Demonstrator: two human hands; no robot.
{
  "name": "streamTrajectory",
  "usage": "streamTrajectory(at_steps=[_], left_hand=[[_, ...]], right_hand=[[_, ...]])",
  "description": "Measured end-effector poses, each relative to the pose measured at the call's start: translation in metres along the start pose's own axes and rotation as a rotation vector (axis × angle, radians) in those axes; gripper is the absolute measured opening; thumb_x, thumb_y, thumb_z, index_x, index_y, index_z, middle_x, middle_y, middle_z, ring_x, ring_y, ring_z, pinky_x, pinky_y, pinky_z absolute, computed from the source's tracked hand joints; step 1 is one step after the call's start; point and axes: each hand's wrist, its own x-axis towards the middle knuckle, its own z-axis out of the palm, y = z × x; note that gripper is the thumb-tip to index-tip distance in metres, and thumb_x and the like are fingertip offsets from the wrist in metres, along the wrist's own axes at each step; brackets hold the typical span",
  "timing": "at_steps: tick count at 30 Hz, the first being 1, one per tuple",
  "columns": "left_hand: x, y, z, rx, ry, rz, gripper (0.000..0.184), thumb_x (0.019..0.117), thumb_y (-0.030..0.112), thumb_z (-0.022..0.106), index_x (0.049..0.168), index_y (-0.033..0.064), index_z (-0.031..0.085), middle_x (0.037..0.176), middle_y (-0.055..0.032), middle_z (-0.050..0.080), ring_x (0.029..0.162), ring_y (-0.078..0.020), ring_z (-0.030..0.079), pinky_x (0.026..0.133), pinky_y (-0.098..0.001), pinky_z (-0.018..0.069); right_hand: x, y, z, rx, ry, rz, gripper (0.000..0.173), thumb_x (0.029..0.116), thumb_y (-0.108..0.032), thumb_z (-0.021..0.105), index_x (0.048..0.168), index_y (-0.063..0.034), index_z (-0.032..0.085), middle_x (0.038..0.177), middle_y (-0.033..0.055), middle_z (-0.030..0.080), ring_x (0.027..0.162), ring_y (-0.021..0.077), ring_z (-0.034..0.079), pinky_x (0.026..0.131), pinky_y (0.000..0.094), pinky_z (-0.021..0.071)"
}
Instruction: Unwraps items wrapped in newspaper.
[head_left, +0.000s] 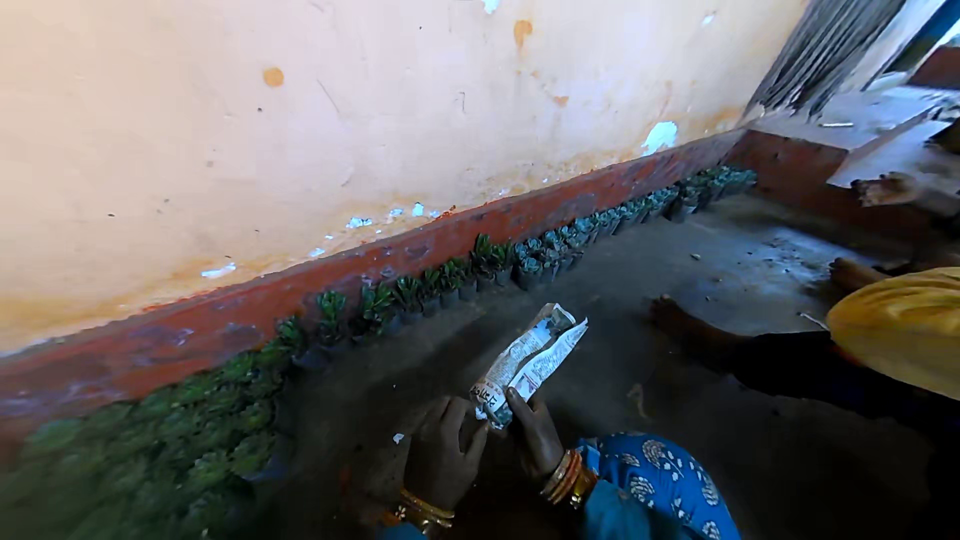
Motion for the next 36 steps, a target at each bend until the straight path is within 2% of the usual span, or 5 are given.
streamTrajectory(at_steps=[16,22,29,33,36], left_hand=[[0.004,-0.019,0.017,0.319,0.164,0.428,0.011,0.0868,0.014,0.069,0.080,0.0070,0.074,0.087,-0.0078,0.072,0.078,-0.0195,0.073,0.066,-0.0286,0.0609],[0.004,-0.017,0.017,0.098,0.225,0.256,0.014,0.0818,0.017,0.066,0.083,0.0065,0.075,0.087,-0.0082,0.072,0.078,-0.0168,0.072,0.069,-0.0280,0.0608],[0.017,-0.039,-0.006,-0.416,-0.094,-0.496,0.023,0.0992,0.013,0.057,0.110,-0.0040,0.068,0.104,-0.0159,0.069,0.090,-0.0197,0.068,0.083,-0.0361,0.0574],[0.011,-0.016,0.000,-0.461,-0.146,-0.324,0.052,0.0916,0.031,0.069,0.130,-0.0022,0.057,0.122,-0.0154,0.066,0.100,-0.0185,0.071,0.085,-0.0343,0.0613],[0.001,-0.009,0.012,-0.317,-0.115,-0.269,0.049,0.0901,0.027,0.072,0.128,-0.0016,0.061,0.114,-0.0146,0.071,0.098,-0.0200,0.072,0.085,-0.0367,0.0615]], right_hand=[[-0.003,0.003,-0.001,-0.019,0.071,0.045,0.040,0.0977,-0.014,0.065,0.127,0.0062,0.047,0.098,0.0156,0.068,0.081,0.0190,0.071,0.069,0.0318,0.0620],[-0.002,0.000,0.002,0.057,0.072,0.044,0.036,0.1046,-0.018,0.053,0.129,0.0057,0.045,0.097,0.0160,0.069,0.081,0.0208,0.072,0.068,0.0342,0.0629],[0.009,-0.017,-0.006,0.212,0.114,-0.052,0.033,0.1111,-0.023,0.038,0.129,0.0028,0.047,0.102,0.0147,0.067,0.089,0.0214,0.071,0.077,0.0364,0.0623],[0.007,-0.010,-0.004,0.104,0.126,-0.054,0.029,0.1065,-0.020,0.049,0.122,0.0044,0.052,0.095,0.0132,0.069,0.083,0.0173,0.070,0.072,0.0323,0.0605],[-0.003,-0.002,0.001,0.005,0.074,-0.017,0.035,0.1001,-0.017,0.060,0.125,0.0060,0.050,0.097,0.0133,0.069,0.083,0.0166,0.070,0.072,0.0310,0.0604]])
